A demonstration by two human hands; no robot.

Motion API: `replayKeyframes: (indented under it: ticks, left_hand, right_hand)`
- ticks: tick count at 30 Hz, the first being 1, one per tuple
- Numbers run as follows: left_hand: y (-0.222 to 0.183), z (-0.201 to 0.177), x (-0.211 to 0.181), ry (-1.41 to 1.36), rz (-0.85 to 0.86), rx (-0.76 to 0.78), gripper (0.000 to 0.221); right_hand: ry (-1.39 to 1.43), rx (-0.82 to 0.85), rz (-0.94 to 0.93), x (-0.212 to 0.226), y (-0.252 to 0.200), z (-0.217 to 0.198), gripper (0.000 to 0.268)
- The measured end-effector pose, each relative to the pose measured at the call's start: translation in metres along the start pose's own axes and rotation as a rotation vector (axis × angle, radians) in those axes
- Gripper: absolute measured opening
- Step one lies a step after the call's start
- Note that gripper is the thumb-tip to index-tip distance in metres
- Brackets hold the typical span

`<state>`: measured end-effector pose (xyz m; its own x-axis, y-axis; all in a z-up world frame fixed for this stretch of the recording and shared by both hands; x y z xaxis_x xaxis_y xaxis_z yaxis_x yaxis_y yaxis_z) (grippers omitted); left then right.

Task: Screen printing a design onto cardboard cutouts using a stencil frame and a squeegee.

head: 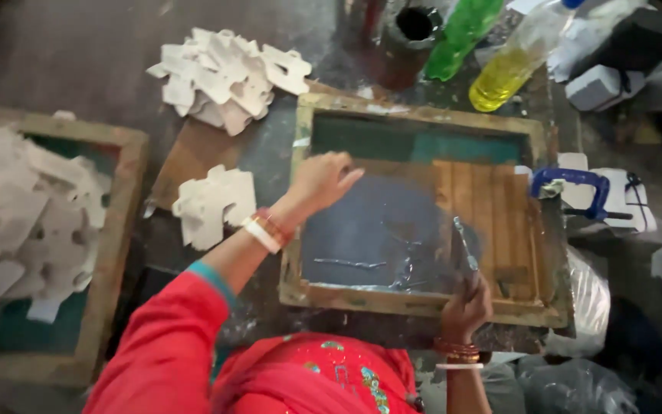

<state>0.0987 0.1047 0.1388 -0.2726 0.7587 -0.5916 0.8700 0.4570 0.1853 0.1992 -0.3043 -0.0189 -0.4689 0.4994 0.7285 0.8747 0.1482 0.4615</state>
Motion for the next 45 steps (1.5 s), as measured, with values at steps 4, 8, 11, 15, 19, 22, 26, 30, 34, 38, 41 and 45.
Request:
replayKeyframes:
  ticks: [4,8,11,15,19,22,26,30,34,38,41,45]
  left_hand:
    - [0.118,0.07,-0.003,-0.186,0.072,0.014,0.034]
    - [0.219,0.087,-0.049,-0.307,0.312,-0.397,0.06]
    - [0.268,0.056,-0.093,-0.127,0.309,-0.608,0.088]
    - [0.329,0.043,-0.111,-0.048,0.259,-0.564,0.113]
    - [0.36,0.067,-0.094,0.16,0.121,-0.399,0.124]
    - [0.368,0.097,-0.068,0.035,0.114,-0.427,0.098]
    - [0.301,0.072,-0.104,-0.01,0.194,-0.377,0.085]
    - [0.177,-0.005,-0.165,-0.179,0.62,-0.602,0.079]
    - [0.094,-0.007,-0.179,0.263,1.073,-0.33,0.065]
    - [0.034,0.027,-0.133,0.643,1.199,-0.211,0.059]
    - [0.01,0.047,-0.114,0.907,1.269,-0.029,0.055]
    - [-0.016,0.047,-0.131,0.956,1.33,-0.089,0.049]
  right_hand:
    - [-0.003,0.046,-0.032,0.03,0.009,-0.004,0.02]
    - [-0.102,0.002,-0.125,0.037,0.007,-0.005,0.021]
    - [-0.193,0.025,-0.001,0.022,0.002,-0.003,0.028]
    - [-0.114,0.014,-0.111,0.058,0.015,-0.009,0.025]
    - [0.009,0.061,-0.157,0.068,0.021,-0.01,0.022]
    - [0.019,0.047,-0.162,0.058,0.014,-0.01,0.018]
    - [-0.026,0.029,-0.133,0.059,0.015,-0.01,0.021]
    - [-0.015,0.017,0.032,0.036,0.008,-0.005,0.02]
    - [0.02,-0.036,0.025,0.024,0.005,-0.005,0.017]
    - [-0.004,-0.02,0.074,0.023,0.0,-0.009,0.019]
    - [0.113,-0.014,0.072,0.05,0.015,-0.015,0.017]
    - [0.064,-0.053,0.053,0.028,0.012,-0.008,0.02]
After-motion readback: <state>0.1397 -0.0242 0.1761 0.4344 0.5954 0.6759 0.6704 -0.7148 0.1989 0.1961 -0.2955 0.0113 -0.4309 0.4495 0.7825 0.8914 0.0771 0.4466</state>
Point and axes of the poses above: each hand's wrist, its own y-axis towards the middle knuckle, its own z-axis out of the palm, x = y × z, the point moved 7 cm from there along y, towards the middle knuckle, and after that the axes turned 5 degrees about -y, right-handed, at the moved point
